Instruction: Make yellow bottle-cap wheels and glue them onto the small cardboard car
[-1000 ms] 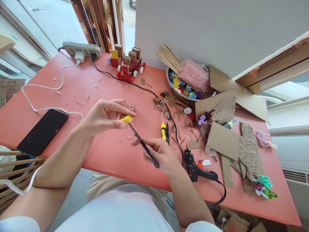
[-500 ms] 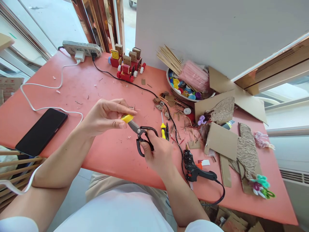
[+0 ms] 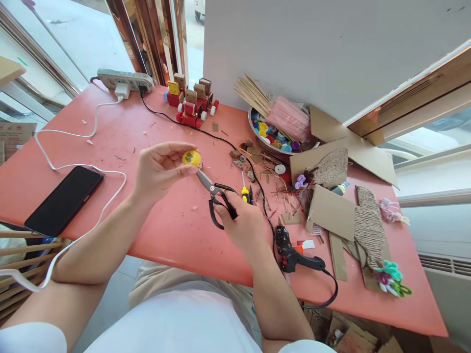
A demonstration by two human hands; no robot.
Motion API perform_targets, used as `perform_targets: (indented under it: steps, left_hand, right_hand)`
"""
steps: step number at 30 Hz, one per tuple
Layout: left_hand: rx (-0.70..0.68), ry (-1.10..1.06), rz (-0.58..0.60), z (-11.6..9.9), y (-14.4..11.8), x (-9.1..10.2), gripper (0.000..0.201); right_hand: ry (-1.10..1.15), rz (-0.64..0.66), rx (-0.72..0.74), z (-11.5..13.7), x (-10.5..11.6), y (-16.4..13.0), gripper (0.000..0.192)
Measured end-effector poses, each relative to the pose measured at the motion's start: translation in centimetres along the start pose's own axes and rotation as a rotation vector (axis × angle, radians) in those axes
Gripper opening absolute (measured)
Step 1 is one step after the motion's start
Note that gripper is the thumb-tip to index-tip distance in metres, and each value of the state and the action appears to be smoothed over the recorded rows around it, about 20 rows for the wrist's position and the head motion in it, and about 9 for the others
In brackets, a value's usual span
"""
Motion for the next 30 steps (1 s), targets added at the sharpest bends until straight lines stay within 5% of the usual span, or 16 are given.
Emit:
perform_targets:
  steps: [4,9,18,27,30]
  left_hand:
    - [-0.147,0.131,-0.040,-0.6,0.4,0.6,0.037]
    - [-0.133,0.183,0.019,-0.3,0.2,0.4,0.041]
    - [-0.325,0.493,0.041,-0.1,0.1,1.0,0.056]
    - [-0.389,0.657,0.138,0.3,-0.2,1.6,0.054]
    - [-0.364,0.593,0.133,0.0,-0.2,1.5,0.054]
  right_hand:
    - [0.235,0.025,-0.049,-0.5,0.8,0.6,0.046]
    - [0.399,0.150,-0.055,0.4,0.4,-0.2,0.035]
    - [0.112,0.218,-0.077,1.6,-0.2,-0.3,0.027]
    - [-0.413,0.100,0.232,0.5,0.1,-0.1,0.011]
    - [-0.511,0.013,0.325,0.2,0.2,-0.2,0.021]
Point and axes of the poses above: each hand's wrist, its own y-axis towards the middle knuckle, its own x-axis out of the back of the hand, z = x × y, the point moved 2 cm from there along y, towards the middle knuckle, and after that the axes turned 2 degrees about y, right-handed, at the moved point
